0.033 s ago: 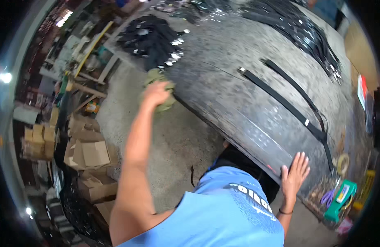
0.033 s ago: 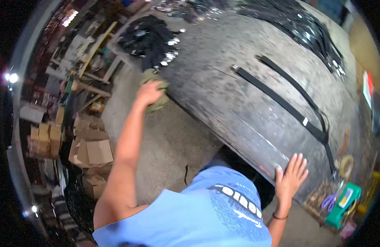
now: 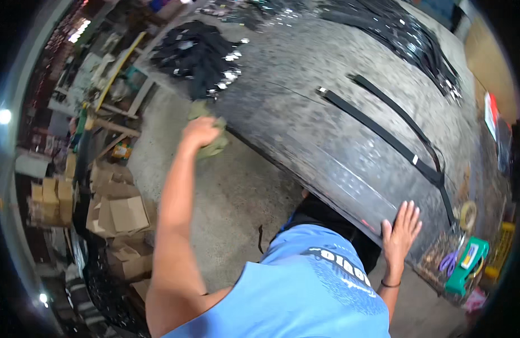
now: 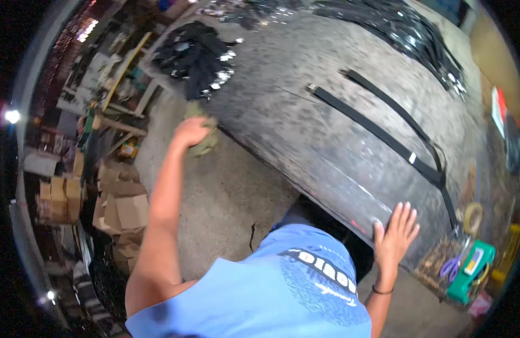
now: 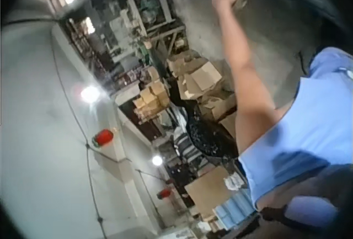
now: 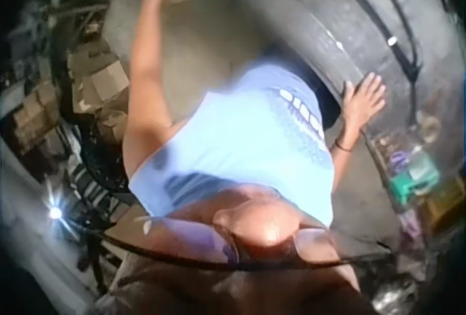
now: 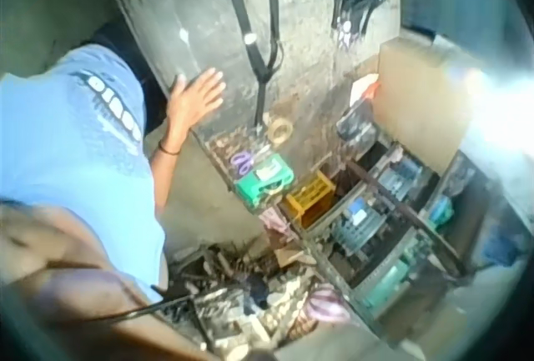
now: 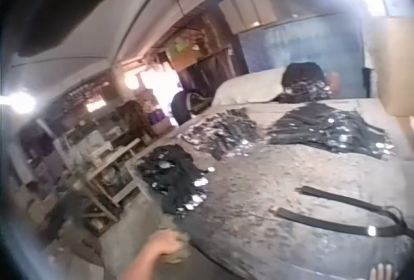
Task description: Preparing black synthetic straps by applying tape to junctions and attaching plastic clasps.
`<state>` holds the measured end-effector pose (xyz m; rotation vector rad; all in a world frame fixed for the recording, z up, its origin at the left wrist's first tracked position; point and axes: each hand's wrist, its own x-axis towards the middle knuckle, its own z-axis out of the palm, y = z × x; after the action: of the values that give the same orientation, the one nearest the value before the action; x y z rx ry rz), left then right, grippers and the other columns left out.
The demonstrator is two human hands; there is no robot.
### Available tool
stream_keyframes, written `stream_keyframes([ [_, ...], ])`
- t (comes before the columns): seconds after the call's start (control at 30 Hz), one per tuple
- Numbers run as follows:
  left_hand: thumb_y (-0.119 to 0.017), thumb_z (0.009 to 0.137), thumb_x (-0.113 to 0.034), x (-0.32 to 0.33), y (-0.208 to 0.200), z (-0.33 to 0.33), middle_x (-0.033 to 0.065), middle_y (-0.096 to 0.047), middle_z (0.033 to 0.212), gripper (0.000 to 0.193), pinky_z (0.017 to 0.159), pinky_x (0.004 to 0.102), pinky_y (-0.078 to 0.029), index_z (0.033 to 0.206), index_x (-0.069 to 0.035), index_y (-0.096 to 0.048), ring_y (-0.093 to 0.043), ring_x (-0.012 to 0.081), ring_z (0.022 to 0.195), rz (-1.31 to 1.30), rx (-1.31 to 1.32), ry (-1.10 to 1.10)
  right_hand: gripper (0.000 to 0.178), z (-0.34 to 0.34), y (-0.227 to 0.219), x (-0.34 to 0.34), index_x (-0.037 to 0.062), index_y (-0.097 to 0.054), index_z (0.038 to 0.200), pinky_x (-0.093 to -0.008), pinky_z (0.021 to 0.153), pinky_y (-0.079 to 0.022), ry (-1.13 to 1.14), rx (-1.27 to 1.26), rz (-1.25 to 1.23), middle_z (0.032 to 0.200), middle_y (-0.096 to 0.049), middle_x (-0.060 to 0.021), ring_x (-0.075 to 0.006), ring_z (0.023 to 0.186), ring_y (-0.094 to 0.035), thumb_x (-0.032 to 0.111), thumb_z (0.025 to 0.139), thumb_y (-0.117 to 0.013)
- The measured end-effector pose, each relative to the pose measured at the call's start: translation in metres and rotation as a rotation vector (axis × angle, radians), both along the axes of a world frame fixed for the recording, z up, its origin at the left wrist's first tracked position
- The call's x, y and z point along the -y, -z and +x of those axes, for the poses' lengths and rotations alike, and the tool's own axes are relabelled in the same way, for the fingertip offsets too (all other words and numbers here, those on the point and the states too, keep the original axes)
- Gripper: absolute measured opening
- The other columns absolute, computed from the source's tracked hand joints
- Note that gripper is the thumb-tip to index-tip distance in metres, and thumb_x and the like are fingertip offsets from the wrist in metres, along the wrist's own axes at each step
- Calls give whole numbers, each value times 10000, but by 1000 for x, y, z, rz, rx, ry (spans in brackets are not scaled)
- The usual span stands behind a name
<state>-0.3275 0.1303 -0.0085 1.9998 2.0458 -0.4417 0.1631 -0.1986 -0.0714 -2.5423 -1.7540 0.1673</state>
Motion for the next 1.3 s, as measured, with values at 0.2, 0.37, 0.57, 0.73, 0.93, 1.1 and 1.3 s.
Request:
stream_keyframes([
  [0.2,-673,787,-473,46,-18,40,154,-602,1129,584,871,481,-491,1225,-91,-617,-613,372,1019,77,-66,91,762,-1,-1,2,67,-316,1491,-560,1156,-84,28,-33,54,1558,-281,-144,-357,1455,-188,381,865,-614],
  [0.37,-816,695,-383,59,1,111,123,-490,1169,892,778,477,-522,1451,-242,-365,-620,389,940,107,139,467,953,9,-10,18,62,-349,1474,-616,1130,-75,-61,-94,97,1541,-312,-149,-383,1444,-202,596,747,-658],
  [0.57,-820,701,-295,63,34,103,121,-471,1241,798,783,462,-529,1393,-218,-431,-610,383,996,238,136,596,730,10,-13,48,116,-491,1380,-616,1105,-208,-133,-94,153,1423,-490,-105,-358,1365,-379,238,718,-774],
  [0.73,-764,760,-228,68,54,84,85,-514,1302,501,774,425,-535,1223,-147,-593,-606,324,1042,504,352,696,377,7,-2,63,114,-655,1135,-558,1068,-334,-151,-49,365,1205,-648,-84,-323,1210,-539,34,768,-687],
  [0.93,-693,830,-160,61,48,76,42,-648,1118,200,733,372,-528,1022,-109,-666,-632,274,862,577,432,788,143,32,-33,51,52,-680,942,-389,871,-494,-62,-427,372,989,-675,-94,-285,936,-638,18,804,-686],
  [1.1,-641,874,-159,32,4,83,111,-655,868,100,715,406,-502,934,-80,-632,-618,313,818,306,450,787,132,57,-63,30,-14,-644,941,-261,635,-468,224,-826,260,713,-587,-38,-119,673,-570,76,844,-646],
  [1.3,-596,900,-212,-22,-24,127,154,-649,838,144,744,466,-481,929,-76,-633,-628,363,906,28,164,785,160,83,-46,4,25,-535,819,-223,560,-429,321,-1005,8,697,-549,0,-63,617,-529,108,829,-671],
])
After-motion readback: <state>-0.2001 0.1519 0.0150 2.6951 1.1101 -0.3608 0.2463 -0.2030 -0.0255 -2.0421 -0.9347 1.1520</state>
